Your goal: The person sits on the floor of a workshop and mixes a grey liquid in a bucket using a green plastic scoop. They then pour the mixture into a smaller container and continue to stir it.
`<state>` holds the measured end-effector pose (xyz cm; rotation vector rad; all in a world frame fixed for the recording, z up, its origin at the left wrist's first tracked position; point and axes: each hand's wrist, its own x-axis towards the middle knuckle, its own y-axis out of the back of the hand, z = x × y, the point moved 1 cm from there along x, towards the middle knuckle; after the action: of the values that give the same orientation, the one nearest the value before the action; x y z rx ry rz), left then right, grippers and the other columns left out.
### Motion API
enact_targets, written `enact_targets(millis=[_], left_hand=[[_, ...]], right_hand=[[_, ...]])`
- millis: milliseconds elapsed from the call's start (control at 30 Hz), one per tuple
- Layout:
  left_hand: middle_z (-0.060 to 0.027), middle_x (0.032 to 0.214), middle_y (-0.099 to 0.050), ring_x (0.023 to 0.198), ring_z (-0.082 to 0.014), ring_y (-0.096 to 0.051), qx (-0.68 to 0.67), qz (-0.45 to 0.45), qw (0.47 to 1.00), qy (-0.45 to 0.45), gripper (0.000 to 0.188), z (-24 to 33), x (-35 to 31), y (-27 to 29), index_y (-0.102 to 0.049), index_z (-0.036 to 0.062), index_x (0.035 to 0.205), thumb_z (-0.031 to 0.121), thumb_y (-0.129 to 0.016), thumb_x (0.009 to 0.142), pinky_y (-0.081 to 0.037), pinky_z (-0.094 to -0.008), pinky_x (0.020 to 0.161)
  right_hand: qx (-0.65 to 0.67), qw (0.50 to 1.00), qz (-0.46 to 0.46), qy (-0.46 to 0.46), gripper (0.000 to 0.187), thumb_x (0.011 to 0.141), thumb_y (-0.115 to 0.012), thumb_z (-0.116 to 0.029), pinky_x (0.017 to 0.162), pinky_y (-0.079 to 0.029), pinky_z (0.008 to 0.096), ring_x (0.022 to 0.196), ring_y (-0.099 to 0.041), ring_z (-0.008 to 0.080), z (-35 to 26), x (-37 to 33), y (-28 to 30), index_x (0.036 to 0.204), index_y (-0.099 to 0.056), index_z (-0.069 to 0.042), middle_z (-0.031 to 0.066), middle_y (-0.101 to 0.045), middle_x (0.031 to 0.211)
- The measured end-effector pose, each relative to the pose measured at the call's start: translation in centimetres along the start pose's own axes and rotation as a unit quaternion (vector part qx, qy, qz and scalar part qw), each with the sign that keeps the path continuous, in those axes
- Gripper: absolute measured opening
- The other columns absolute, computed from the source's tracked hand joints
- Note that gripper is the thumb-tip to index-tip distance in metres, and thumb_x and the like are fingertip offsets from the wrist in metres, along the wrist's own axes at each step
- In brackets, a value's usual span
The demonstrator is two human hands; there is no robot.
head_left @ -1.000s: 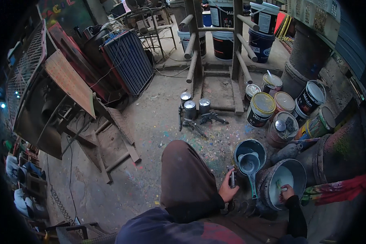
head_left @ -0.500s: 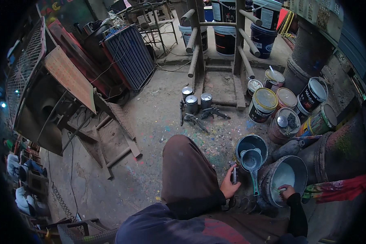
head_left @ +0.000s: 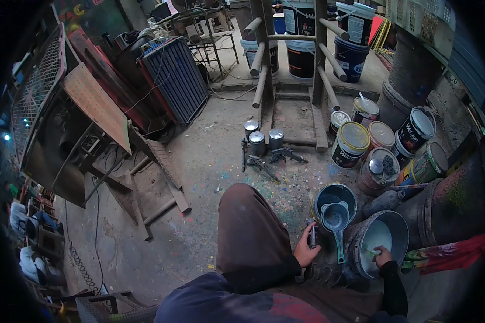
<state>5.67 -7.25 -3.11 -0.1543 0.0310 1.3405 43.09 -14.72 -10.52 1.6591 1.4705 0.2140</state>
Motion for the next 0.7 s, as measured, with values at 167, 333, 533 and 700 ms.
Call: enact_targets(millis=[167, 333, 533, 700], left_hand=[[-0.0056, 0.094, -0.050, 0.086, -0.0158, -0.050, 0.013, 0.006, 1.000, -0.009, 0.073, 0.0, 0.0, -0.1, -0.028, 0.0126, 0.139, 0.001, -0.059, 0.074, -0.041, -0.0290, 0.082], [-0.0057, 0.093, -0.050, 0.087, -0.0161, -0.050, 0.017, 0.012, 1.000, -0.008, 0.074, 0.1, -0.2, 0.0, -0.028, 0.0137, 0.139, 0.002, -0.060, 0.074, -0.042, -0.0291, 0.082], [-0.0058, 0.092, -0.050, 0.086, -0.0156, -0.049, 0.001, 0.007, 1.000, -0.012, 0.074, 0.2, -0.1, -0.2, -0.028, 0.0150, 0.139, 0.001, -0.060, 0.074, -0.042, -0.0286, 0.080], [-0.0059, 0.092, -0.049, 0.085, -0.0155, -0.049, 0.010, 0.007, 1.000, -0.006, 0.074, 0.3, -0.1, 0.0, -0.028, 0.0149, 0.139, 0.001, -0.060, 0.074, -0.042, -0.0286, 0.079]], right_hand=[[0.039, 0.995, -0.054, -0.068, 0.036, 0.073, -0.048, 0.006, 0.041, -0.041, 0.0322, 0.047, -0.056, 0.0175, -1.4, -0.7, 0.5, 0.106, -0.057, -0.006, 0.0142, -0.061, 0.063], [0.079, 0.988, -0.042, -0.129, 0.035, 0.072, -0.050, 0.006, 0.044, -0.042, 0.0321, 0.049, -0.057, 0.0163, -2.1, -0.7, 1.0, 0.104, -0.057, -0.005, 0.0133, -0.063, 0.063], [0.032, 0.993, -0.016, -0.115, 0.034, 0.071, -0.052, 0.003, 0.045, -0.044, 0.0321, 0.050, -0.059, 0.0176, -0.4, -0.3, 0.3, 0.104, -0.059, -0.004, 0.0131, -0.063, 0.062], [0.034, 0.989, 0.072, -0.122, 0.033, 0.073, -0.052, 0.002, 0.044, -0.044, 0.0315, 0.049, -0.059, 0.0177, -2.7, -1.0, 0.5, 0.105, -0.060, -0.004, 0.0130, -0.063, 0.063]])
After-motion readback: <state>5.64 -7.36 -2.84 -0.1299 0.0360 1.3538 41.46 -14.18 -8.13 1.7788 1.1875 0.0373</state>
